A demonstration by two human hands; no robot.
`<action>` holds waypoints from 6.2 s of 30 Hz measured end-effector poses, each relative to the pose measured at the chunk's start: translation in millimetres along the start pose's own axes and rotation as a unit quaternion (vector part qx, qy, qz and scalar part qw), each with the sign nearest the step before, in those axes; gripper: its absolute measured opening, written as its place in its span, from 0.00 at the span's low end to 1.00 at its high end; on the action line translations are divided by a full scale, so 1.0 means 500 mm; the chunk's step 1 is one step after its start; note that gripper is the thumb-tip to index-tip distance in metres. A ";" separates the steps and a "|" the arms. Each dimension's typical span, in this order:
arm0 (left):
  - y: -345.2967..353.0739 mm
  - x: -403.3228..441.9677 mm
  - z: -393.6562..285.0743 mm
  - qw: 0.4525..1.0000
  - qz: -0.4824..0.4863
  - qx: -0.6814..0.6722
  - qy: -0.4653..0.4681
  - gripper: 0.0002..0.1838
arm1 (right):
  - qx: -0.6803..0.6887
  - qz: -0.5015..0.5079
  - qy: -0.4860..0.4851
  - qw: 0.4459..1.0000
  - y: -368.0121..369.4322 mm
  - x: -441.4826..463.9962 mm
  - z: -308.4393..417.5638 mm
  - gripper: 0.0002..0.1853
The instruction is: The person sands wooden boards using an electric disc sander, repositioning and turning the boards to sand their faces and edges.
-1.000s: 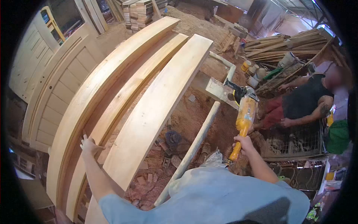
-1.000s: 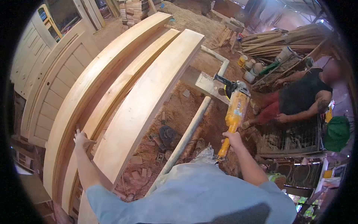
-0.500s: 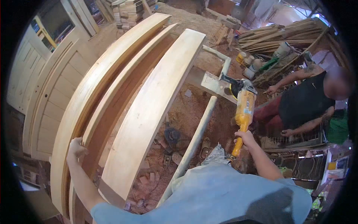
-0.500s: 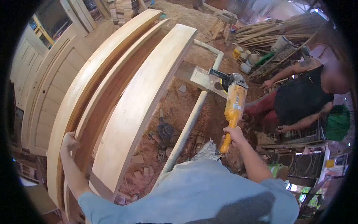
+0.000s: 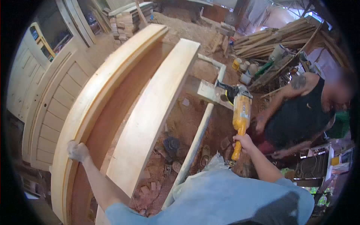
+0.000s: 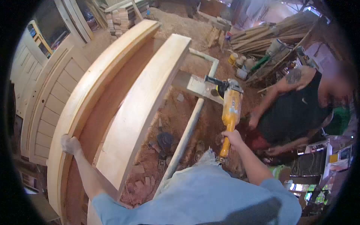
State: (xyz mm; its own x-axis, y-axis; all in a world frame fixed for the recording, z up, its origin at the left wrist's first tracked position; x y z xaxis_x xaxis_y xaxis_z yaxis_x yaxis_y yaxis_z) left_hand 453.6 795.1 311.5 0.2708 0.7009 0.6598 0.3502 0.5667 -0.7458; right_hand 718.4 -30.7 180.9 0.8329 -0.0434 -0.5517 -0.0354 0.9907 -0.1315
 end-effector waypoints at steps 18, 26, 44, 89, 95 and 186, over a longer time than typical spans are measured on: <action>0.002 0.008 -0.123 0.984 0.065 -0.008 0.166 0.13 | 0.014 -0.016 0.006 1.000 -0.016 0.033 -0.036 0.19; 0.119 0.045 -0.090 0.973 0.201 0.006 0.116 0.27 | 0.025 -0.026 -0.017 0.999 -0.016 -0.019 -0.012 0.24; -0.381 0.032 -0.092 0.976 0.196 -0.043 0.080 0.38 | 0.140 0.103 0.102 0.980 -0.057 -0.017 -0.034 0.22; -0.400 -0.716 -0.331 0.869 0.474 -0.036 0.138 0.15 | -0.031 0.269 0.097 0.958 -0.287 0.097 0.023 0.35; -0.355 -0.856 -0.253 0.917 0.375 0.002 0.137 0.04 | -0.066 0.270 0.071 0.958 -0.319 0.121 0.055 0.35; -0.097 -0.533 -1.456 0.721 0.595 -0.166 0.316 0.12 | -0.234 0.232 0.063 0.942 -0.140 0.254 0.323 0.25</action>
State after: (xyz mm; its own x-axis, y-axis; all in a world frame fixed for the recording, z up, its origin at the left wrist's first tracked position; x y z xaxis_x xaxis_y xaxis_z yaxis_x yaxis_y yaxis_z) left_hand 1017.1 265.6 238.7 0.8737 0.2094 -0.4392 -0.2994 -0.4800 -0.8246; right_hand 916.1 -84.9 253.1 0.5965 0.3363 -0.7287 -0.6437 0.7428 -0.1841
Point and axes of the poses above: each hand's wrist, its own x-axis towards the middle knuckle, its own y-axis out of the palm, z = x × y, the point moved 9 cm from there along x, towards the middle knuckle, and after that the axes turned 2 degrees about -y, right-handed, at the moved point
